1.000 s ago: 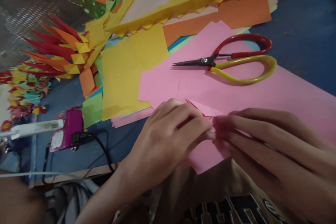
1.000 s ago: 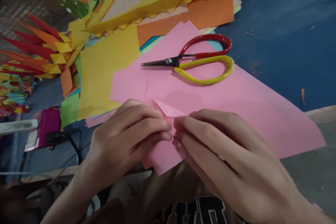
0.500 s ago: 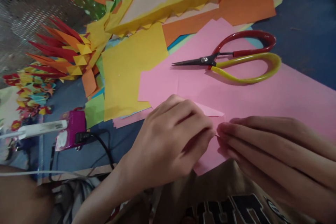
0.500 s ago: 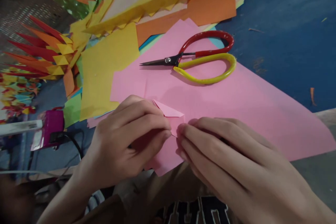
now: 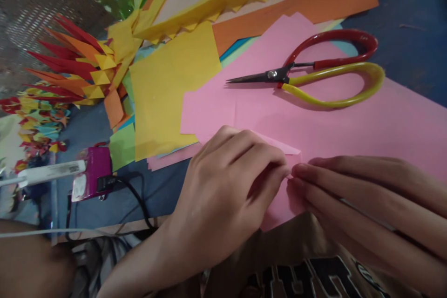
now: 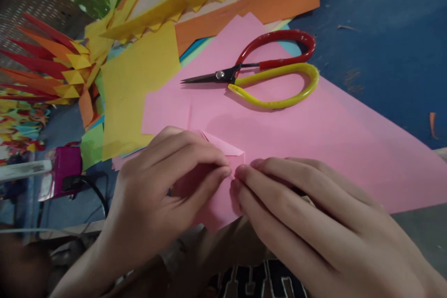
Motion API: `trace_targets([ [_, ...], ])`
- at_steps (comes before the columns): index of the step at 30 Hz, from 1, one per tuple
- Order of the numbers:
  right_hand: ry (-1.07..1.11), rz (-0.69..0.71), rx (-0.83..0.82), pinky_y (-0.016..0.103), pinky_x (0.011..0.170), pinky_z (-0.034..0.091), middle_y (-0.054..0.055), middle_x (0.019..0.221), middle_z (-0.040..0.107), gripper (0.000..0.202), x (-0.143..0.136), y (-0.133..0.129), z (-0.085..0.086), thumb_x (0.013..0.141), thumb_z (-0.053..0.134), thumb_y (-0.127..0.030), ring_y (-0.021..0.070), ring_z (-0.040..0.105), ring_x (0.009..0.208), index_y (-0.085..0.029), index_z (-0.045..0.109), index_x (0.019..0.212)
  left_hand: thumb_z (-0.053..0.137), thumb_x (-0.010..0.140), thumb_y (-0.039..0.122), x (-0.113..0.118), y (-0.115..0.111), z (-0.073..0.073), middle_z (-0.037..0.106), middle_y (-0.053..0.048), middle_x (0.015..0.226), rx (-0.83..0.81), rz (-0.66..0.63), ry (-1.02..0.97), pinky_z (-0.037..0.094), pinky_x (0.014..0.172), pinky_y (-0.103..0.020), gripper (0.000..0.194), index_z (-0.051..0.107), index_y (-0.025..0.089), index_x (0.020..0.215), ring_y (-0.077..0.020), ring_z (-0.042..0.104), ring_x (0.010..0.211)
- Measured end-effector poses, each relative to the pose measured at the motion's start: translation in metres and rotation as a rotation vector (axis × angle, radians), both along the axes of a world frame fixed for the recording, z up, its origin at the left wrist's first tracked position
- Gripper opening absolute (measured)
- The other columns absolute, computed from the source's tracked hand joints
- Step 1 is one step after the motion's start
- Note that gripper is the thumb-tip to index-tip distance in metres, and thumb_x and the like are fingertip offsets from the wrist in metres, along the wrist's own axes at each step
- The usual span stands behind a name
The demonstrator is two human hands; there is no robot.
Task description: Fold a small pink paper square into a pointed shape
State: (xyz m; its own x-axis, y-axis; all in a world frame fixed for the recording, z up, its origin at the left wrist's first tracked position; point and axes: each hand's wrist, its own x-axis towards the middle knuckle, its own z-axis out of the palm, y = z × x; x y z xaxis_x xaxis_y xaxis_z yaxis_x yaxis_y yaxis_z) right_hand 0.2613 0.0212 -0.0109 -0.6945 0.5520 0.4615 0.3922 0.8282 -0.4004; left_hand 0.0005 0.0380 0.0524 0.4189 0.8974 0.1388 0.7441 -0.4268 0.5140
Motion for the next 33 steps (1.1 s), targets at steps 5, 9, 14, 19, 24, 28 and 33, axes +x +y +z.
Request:
trace_targets([
  [5,-0.020,-0.009,0.017,0.051,0.128,0.046,0.010,0.162,0.063,0.047,0.000,-0.004,0.001,0.105,0.058,-0.008,0.0339,0.059,0.148,-0.010,0.067,0.151,0.071,0.109,0.026,0.003,-0.001,0.002,0.078,0.001,0.102,0.021,0.016,0.035,0.056,0.086,-0.039,0.006,0.073,0.024,0.104,-0.0189,0.068,0.094],
  [9,-0.012,0.010,0.031,0.051,0.134,0.038,0.011,0.163,0.062,0.048,-0.002,-0.007,0.002,0.105,0.055,-0.005,0.0339,0.058,0.149,-0.007,0.066,0.151,0.073,0.107,0.026,0.003,0.000,0.002,0.078,0.000,0.103,0.006,0.011,0.056,0.056,0.088,-0.040,0.004,0.073,0.024,0.104,-0.0194,0.070,0.095],
  [14,0.073,-0.100,-0.121,0.031,0.134,0.039,0.003,0.154,0.070,0.039,-0.008,-0.009,0.003,0.109,0.058,-0.011,0.0211,0.061,0.146,-0.010,0.071,0.146,0.076,0.107,0.029,0.001,-0.004,-0.005,0.078,0.000,0.103,0.044,0.079,-0.040,0.059,0.088,-0.036,0.006,0.072,0.024,0.108,-0.0178,0.072,0.097],
  [19,0.012,-0.051,-0.018,0.039,0.131,0.047,0.002,0.159,0.067,0.039,-0.006,-0.003,0.002,0.108,0.061,-0.011,0.0252,0.063,0.145,-0.012,0.071,0.146,0.071,0.109,0.019,-0.001,-0.017,-0.010,0.083,0.001,0.109,0.185,0.042,0.011,0.062,0.095,-0.035,0.011,0.080,0.026,0.110,-0.0165,0.074,0.106],
  [24,-0.027,-0.022,-0.018,0.047,0.122,0.059,0.004,0.160,0.065,0.046,0.003,0.001,0.000,0.102,0.075,-0.018,0.0300,0.063,0.145,-0.013,0.070,0.148,0.068,0.111,0.022,-0.002,-0.020,-0.011,0.084,0.001,0.113,0.184,0.036,0.017,0.062,0.099,-0.036,0.017,0.084,0.028,0.110,-0.0163,0.074,0.111],
  [28,-0.019,-0.025,0.015,0.055,0.111,0.067,0.006,0.161,0.064,0.043,0.007,0.001,-0.005,0.099,0.079,-0.020,0.0346,0.068,0.139,-0.016,0.074,0.141,0.068,0.111,0.021,-0.006,-0.016,-0.012,0.084,0.002,0.113,0.192,-0.007,0.035,0.062,0.097,-0.037,0.018,0.084,0.029,0.108,-0.0168,0.073,0.110],
  [33,0.019,-0.024,0.055,0.056,0.112,0.066,0.008,0.160,0.065,0.039,0.010,0.002,-0.009,0.098,0.077,-0.020,0.0369,0.068,0.138,-0.016,0.076,0.137,0.070,0.109,0.020,-0.008,-0.016,-0.010,0.084,0.003,0.116,0.212,-0.052,0.052,0.062,0.099,-0.037,0.016,0.084,0.028,0.109,-0.0181,0.073,0.112],
])
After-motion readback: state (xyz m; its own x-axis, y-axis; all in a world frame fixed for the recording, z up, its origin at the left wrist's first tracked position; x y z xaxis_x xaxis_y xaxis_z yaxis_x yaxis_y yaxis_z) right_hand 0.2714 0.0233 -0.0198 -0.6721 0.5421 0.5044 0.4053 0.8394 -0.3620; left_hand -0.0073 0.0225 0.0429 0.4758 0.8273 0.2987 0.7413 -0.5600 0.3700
